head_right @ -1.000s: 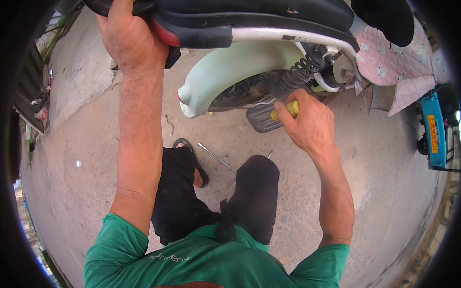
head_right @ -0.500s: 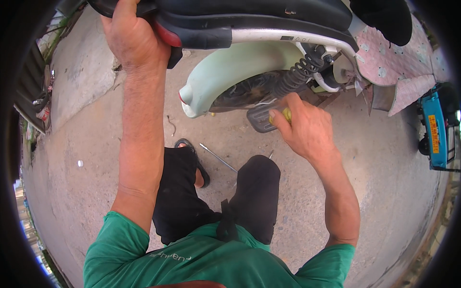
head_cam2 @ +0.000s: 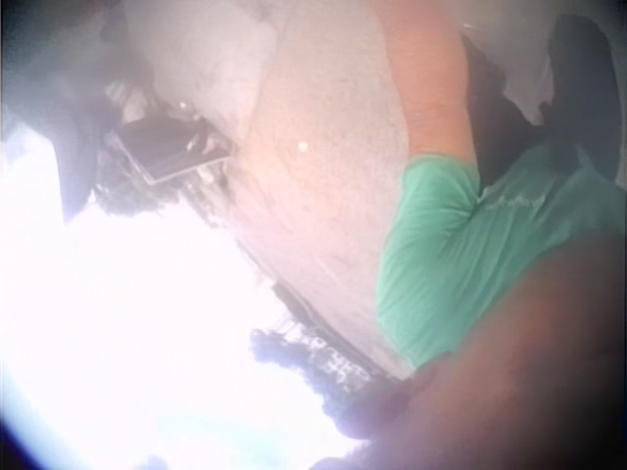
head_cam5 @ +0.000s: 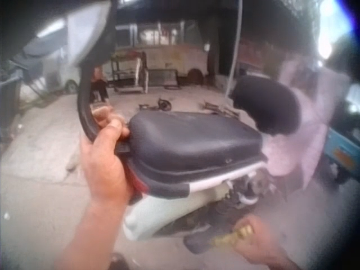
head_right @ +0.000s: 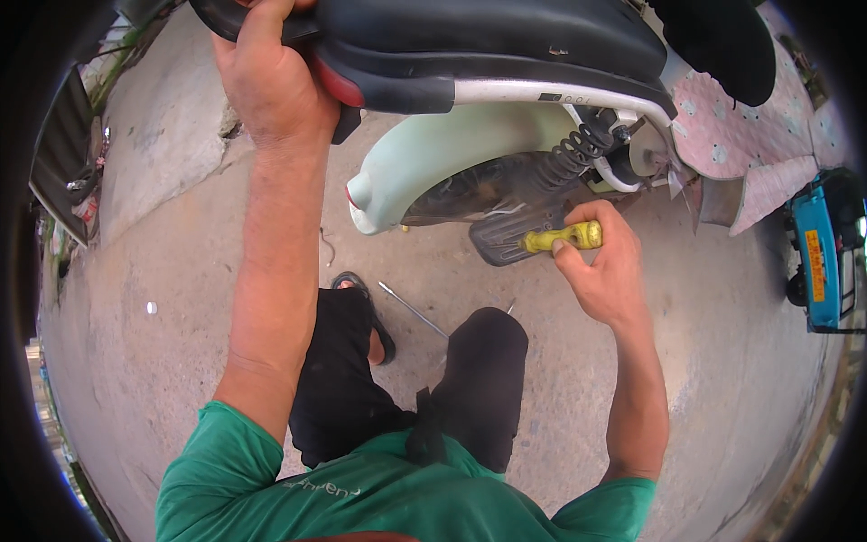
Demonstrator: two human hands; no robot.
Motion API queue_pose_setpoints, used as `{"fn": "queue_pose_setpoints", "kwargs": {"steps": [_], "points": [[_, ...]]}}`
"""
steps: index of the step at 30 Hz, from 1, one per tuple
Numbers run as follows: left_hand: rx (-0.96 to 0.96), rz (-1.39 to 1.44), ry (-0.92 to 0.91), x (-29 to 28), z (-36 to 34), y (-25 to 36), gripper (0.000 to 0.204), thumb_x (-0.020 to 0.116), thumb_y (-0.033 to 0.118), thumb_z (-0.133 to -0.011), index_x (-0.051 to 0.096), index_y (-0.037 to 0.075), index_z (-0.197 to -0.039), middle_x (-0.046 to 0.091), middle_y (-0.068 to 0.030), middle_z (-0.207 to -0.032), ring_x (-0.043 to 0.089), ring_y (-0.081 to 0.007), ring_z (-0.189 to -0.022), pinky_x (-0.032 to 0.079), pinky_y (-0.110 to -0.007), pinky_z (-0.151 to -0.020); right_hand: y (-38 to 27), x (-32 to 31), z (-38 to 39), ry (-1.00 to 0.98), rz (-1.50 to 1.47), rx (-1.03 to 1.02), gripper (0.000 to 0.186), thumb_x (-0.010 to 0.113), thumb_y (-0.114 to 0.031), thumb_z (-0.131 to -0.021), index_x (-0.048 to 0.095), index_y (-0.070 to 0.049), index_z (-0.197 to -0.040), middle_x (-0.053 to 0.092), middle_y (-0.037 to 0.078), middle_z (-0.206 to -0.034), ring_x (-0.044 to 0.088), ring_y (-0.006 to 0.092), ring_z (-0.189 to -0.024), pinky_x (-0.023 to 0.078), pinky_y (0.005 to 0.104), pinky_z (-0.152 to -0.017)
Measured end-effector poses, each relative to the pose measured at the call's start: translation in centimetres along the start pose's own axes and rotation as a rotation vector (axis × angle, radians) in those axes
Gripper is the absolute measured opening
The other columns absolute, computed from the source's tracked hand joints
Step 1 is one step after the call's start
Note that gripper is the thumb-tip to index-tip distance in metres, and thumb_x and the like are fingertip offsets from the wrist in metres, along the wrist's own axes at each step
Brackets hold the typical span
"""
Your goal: The person uses a screwdriver and a socket wrench to disassemble the rear mudguard and wheel assembly of an electric scooter. The person removes a plastic footrest, loosens several bolts on the rear wheel hub, and then uses a flathead screwdriver to pry components of the fender and frame.
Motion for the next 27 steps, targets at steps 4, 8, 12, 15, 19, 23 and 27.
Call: {"fn": "queue_pose_setpoints", "kwargs": {"steps": [4, 8, 12, 15, 19, 23, 27], "points": [[-0.03, 0.005, 0.06, -0.3, -0.5, 0.3, 0.028, 0.057, 0.0, -0.097, 0.055, 0.001, -0.125, 0.06, -0.0066, -0.104, 0.058, -0.0153, -0.092, 0.049, -0.029, -0.089, 4.1, 0.5, 1.4, 0.153, -1.118, 0.266, 0.021, 0.069, -0.014, -0.083, 0.059, -0.007, -0.099, 0.061, 0.004, -0.088, 0.062, 0.0199, -0.083, 0.052, 0.0391, -0.075], [-0.065, -0.008, 0.039, 0.2, 0.2, -0.2, 0.028, 0.056, -0.002, -0.097, 0.055, 0.001, -0.125, 0.06, -0.0061, -0.103, 0.058, -0.0148, -0.092, 0.049, -0.029, -0.089, 13.2, 2.4, 4.1, 0.161, -1.466, 0.641, 0.021, 0.067, -0.021, -0.09, 0.058, -0.009, -0.105, 0.059, 0.003, -0.085, 0.053, 0.0143, -0.065, 0.049, 0.0337, -0.062], [-0.054, 0.01, 0.089, 0.1, -0.1, -0.5, 0.029, 0.055, -0.001, -0.097, 0.055, 0.002, -0.126, 0.059, -0.0045, -0.102, 0.057, -0.0133, -0.091, 0.048, -0.027, -0.09, 16.4, 7.8, 4.9, -0.042, -1.183, 1.022, 0.035, 0.069, -0.034, -0.095, 0.059, -0.005, -0.113, 0.065, 0.007, -0.089, 0.047, 0.0101, -0.053, 0.047, 0.0301, -0.05], [-0.048, -0.027, 0.073, -0.2, -0.2, -0.2, 0.028, 0.056, 0.0, -0.098, 0.055, 0.002, -0.125, 0.061, -0.0053, -0.102, 0.059, -0.0145, -0.092, 0.05, -0.029, -0.089, 14.9, 10.1, 3.7, -0.142, -1.065, 1.08, 0.041, 0.07, -0.04, -0.097, 0.059, -0.003, -0.112, 0.069, 0.013, -0.092, 0.048, 0.0099, -0.053, 0.047, 0.0294, -0.048], [-0.068, -0.008, 0.043, -0.8, -0.2, -1.0, 0.028, 0.063, 0.003, -0.094, 0.056, 0.003, -0.121, 0.069, -0.0113, -0.107, 0.065, -0.0191, -0.095, 0.053, -0.034, -0.095, 16.0, 11.9, 1.9, -0.226, -0.991, 1.099, 0.04, 0.069, -0.04, -0.099, 0.057, -0.002, -0.107, 0.071, 0.018, -0.094, 0.05, 0.0103, -0.052, 0.047, 0.0295, -0.045], [-0.065, -0.002, 0.049, -0.7, -0.4, -0.9, 0.029, 0.063, 0.003, -0.095, 0.055, 0.003, -0.123, 0.068, -0.0118, -0.108, 0.064, -0.0187, -0.095, 0.052, -0.034, -0.095, 16.5, 13.0, 1.8, -0.175, -0.942, 1.105, 0.036, 0.068, -0.037, -0.1, 0.057, -0.003, -0.103, 0.071, 0.017, -0.089, 0.051, 0.0108, -0.051, 0.047, 0.0305, -0.044], [-0.063, 0.002, 0.035, -0.9, -0.5, -0.8, 0.03, 0.063, 0.003, -0.095, 0.054, 0.002, -0.124, 0.068, -0.0124, -0.108, 0.064, -0.0183, -0.095, 0.053, -0.034, -0.094, 16.9, 13.2, 1.7, -0.155, -1.004, 1.049, 0.032, 0.068, -0.035, -0.101, 0.059, -0.004, -0.099, 0.07, 0.014, -0.084, 0.051, 0.0109, -0.05, 0.047, 0.0303, -0.042]]}}
Point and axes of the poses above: each hand's wrist, its own z-axis away from the middle knuckle, its own x-axis out of the palm, y = z × x, the point moved 2 cm from there along -z, towards the middle knuckle
